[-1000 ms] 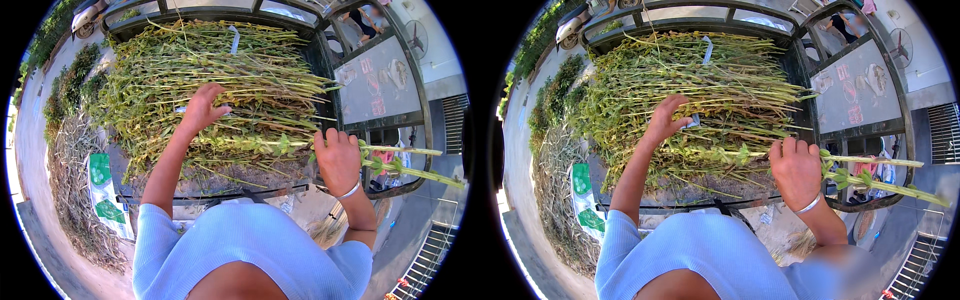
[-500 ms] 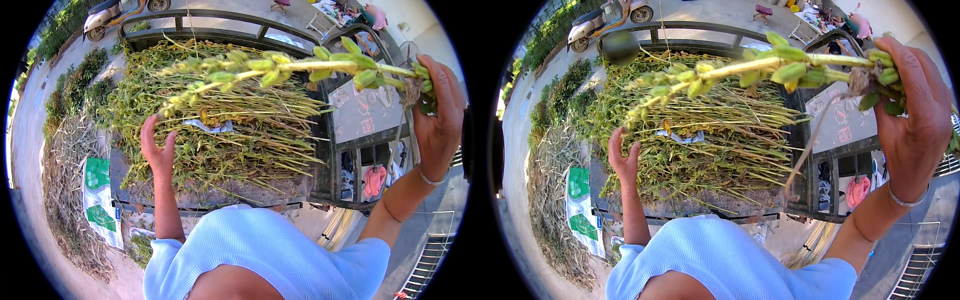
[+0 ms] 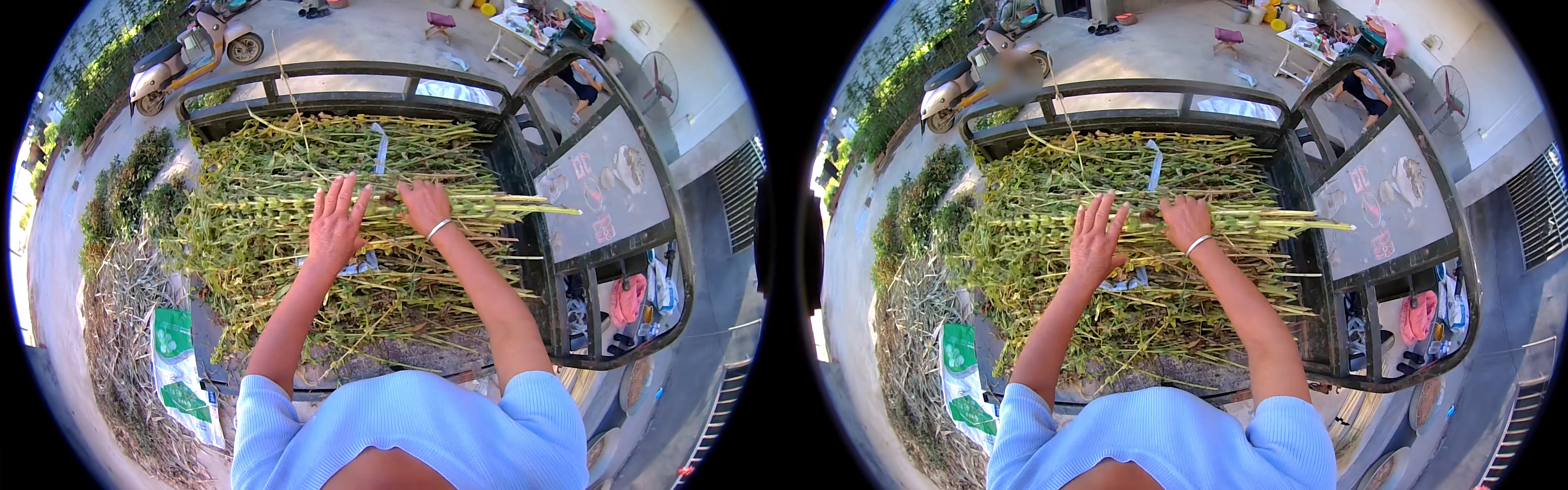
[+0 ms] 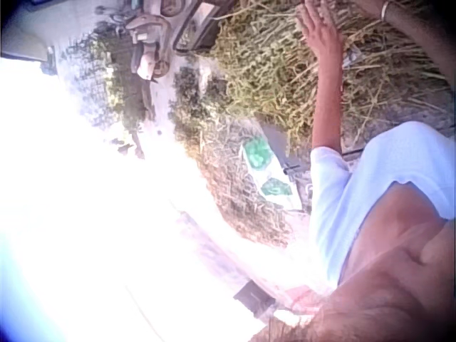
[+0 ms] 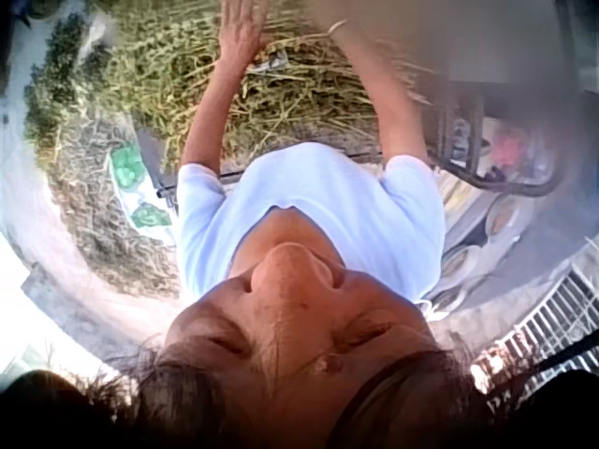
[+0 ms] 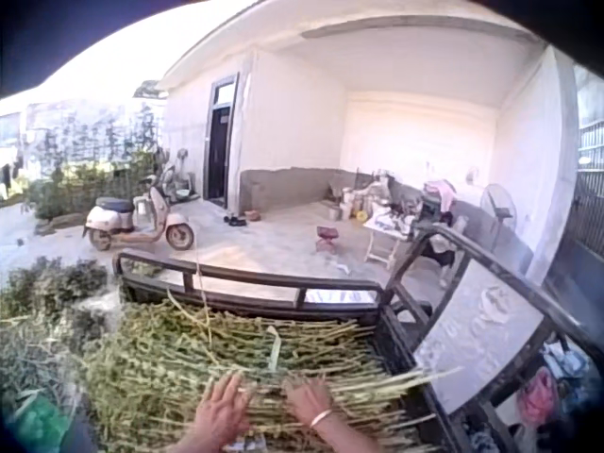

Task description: The person gathers long green plant stalks from a vehicle bed, aligns them into bundles, and secures them with white plastic ties. The person repeatedly picks up stalks, arranges them, and ties them to form neat bundles.

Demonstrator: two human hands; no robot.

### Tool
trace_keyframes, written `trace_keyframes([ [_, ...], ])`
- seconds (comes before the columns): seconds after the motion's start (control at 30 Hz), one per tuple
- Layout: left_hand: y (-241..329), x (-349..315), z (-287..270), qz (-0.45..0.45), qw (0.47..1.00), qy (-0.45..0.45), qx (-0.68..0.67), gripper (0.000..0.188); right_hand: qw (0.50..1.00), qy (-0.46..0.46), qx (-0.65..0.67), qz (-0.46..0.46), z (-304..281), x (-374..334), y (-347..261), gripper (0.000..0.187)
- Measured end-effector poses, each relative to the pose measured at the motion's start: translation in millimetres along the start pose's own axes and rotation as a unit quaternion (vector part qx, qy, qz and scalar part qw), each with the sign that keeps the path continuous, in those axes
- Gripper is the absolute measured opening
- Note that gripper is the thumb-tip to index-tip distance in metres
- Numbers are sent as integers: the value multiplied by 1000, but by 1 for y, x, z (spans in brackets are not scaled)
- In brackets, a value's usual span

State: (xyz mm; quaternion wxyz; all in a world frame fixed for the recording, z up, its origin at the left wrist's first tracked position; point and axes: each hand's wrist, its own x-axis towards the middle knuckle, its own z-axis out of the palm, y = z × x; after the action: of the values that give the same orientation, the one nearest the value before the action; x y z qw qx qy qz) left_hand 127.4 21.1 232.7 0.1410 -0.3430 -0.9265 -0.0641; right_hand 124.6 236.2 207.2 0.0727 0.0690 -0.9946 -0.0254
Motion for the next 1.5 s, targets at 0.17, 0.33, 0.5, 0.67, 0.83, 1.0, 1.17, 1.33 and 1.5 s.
trace_keyframes([
  [0.17, -21, 17, 112, -69, 993, -79, -46, 98, 994, -99, 37, 5, 45, 6, -2, 73],
  [0.33, -14, 30, 118, -52, 997, 20, -60, 95, 991, 26, 133, -6, 51, 3, 20, 72],
  [0.5, -12, 30, 115, -28, 997, 71, -9, 91, 984, 85, 159, -1, 47, 12, 31, 42],
  [0.67, -24, 17, 114, -25, 998, 53, 35, 89, 984, 119, 134, 2, 28, 15, 58, 29],
  [0.83, -17, 19, 118, -54, 997, -26, 41, 78, 985, 94, 142, 7, 43, -16, 90, 28],
  [1.0, -31, 22, 116, -53, 998, -41, 8, 68, 942, 242, 200, 116, 39, -60, 107, 34],
  [1.17, -45, 37, 82, -7, 991, -129, -42, 65, 819, 390, 124, 403, 70, -130, 246, 39],
  [1.33, -61, 50, 78, 33, 985, -135, -99, 58, 588, 222, 562, 537, 104, -148, 318, 58],
  [1.5, -83, 40, 80, -16, 979, -118, -166, 58, 542, 276, 660, 441, 99, -114, 289, 52],
])
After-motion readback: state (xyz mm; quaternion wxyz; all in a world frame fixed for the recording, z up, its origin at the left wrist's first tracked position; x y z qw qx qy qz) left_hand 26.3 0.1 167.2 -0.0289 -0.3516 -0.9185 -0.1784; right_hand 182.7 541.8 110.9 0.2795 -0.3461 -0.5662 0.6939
